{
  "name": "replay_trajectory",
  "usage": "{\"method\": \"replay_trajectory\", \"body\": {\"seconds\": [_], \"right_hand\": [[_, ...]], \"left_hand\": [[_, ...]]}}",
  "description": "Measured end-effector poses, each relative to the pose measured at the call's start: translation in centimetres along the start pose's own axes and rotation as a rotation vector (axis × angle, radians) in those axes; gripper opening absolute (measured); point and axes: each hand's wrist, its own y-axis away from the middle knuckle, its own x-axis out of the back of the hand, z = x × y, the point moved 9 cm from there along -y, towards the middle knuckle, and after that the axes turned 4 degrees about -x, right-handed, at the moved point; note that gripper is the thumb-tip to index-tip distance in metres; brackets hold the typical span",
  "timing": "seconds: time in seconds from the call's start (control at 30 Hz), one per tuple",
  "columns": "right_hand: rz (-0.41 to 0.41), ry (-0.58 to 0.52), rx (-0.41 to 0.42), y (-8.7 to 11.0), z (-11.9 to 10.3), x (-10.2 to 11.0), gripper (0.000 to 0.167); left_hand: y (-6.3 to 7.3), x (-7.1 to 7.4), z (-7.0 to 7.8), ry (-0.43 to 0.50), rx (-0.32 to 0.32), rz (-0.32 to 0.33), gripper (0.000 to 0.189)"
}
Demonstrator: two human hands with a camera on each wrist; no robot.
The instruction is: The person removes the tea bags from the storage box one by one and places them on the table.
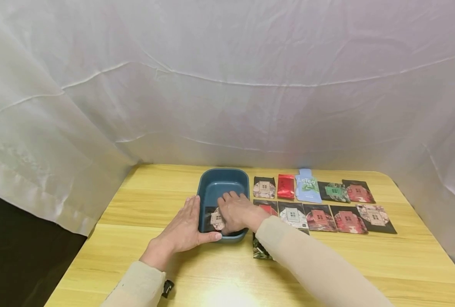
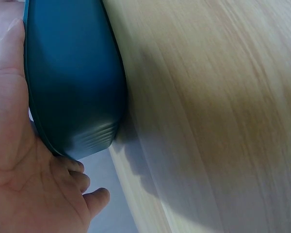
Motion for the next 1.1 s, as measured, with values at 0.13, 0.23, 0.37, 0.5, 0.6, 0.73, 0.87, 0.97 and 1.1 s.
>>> {"method": "replay_trajectory", "body": {"seconds": [0.13,0.23,0.37,0.5,0.6,0.73,0.87,0.97,1.1], "right_hand": [[0.039,-0.018,0.011,0.3,0.4,0.9,0.078],[0.084,-0.028,0.027,0.7,0.8,2.1,0.072],[0.144,-0.055,0.049,1.8,1.4,4.1,0.069],[0.174,-0.078,0.057,3.1,2.3,5.5,0.069],[0.196,-0.077,0.053,4.2,3.1,6.1,0.070],[0.231,-0.058,0.046,5.6,4.0,6.7,0.072],[0.274,-0.051,0.057,7.5,5.0,6.8,0.070],[0.302,-0.041,0.075,9.3,6.2,6.5,0.064],[0.304,-0.007,0.089,11.9,8.3,5.4,0.054]], "left_hand": [[0.0,-0.1,0.1,-0.004,0.004,-0.007,0.135],[0.0,-0.1,0.2,0.004,0.003,-0.007,0.134],[0.0,-0.1,0.3,0.014,0.001,-0.002,0.133],[0.0,-0.2,0.2,0.014,0.007,-0.002,0.134],[0.0,-0.1,0.1,0.018,0.014,-0.001,0.135],[0.0,0.0,-0.1,0.026,0.020,-0.002,0.137],[0.1,0.0,-0.2,0.034,0.023,-0.006,0.138],[0.1,0.0,-0.1,0.035,0.022,-0.004,0.138],[0.1,0.0,-0.2,0.034,0.020,-0.003,0.138]]}}
